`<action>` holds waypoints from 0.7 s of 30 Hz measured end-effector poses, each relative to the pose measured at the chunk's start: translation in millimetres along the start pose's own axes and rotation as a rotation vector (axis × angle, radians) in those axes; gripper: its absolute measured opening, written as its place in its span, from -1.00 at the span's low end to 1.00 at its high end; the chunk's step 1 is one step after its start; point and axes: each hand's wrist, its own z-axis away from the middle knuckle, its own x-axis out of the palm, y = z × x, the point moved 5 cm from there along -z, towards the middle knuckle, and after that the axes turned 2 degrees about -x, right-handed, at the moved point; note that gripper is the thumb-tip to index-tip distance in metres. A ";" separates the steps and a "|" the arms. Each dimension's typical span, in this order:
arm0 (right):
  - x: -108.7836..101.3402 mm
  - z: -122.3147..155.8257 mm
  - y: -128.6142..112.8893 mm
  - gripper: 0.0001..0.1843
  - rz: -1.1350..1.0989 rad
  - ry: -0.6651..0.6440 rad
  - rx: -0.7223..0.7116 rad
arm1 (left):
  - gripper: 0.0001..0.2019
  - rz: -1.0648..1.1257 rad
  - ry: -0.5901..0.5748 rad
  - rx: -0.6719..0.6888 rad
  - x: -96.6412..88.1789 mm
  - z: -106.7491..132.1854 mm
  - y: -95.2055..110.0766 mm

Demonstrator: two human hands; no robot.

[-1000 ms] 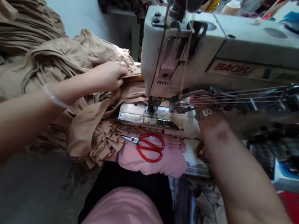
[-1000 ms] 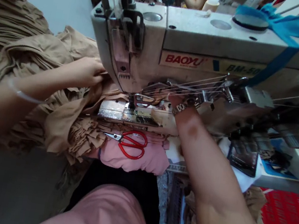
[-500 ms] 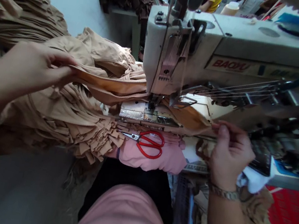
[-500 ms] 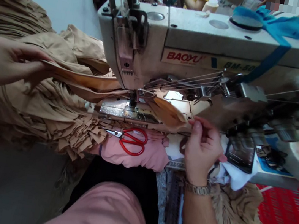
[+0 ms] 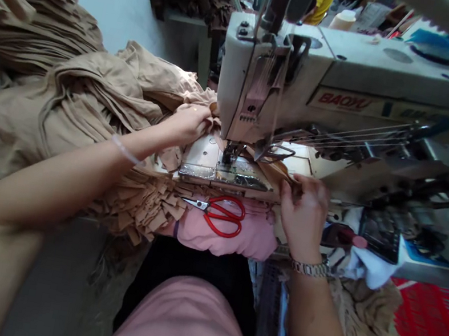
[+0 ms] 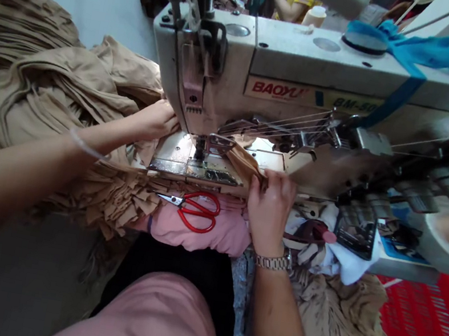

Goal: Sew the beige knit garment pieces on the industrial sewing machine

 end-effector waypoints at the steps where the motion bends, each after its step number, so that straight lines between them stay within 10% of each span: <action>1: -1.5 0.7 2.4 -0.70 -0.025 0.008 0.015 | -0.68 0.056 0.009 0.017 0.4 -13.8 -1.9; 6: -16.4 6.2 27.8 -0.74 -0.618 0.234 0.403 | -0.57 0.219 0.033 -0.046 -34.3 -27.2 -13.9; 11: -23.1 -0.7 68.2 -0.77 -1.279 0.331 0.661 | -0.52 0.132 0.044 -0.469 -110.8 55.5 -44.6; 18: -21.8 -2.9 21.2 -0.72 -0.924 0.406 0.358 | -0.55 0.127 0.214 -0.768 -150.3 129.9 -43.5; 21: 5.2 -4.7 -46.5 -0.78 -0.650 -0.108 -0.079 | -0.55 0.325 0.127 -0.414 -106.2 109.6 -7.8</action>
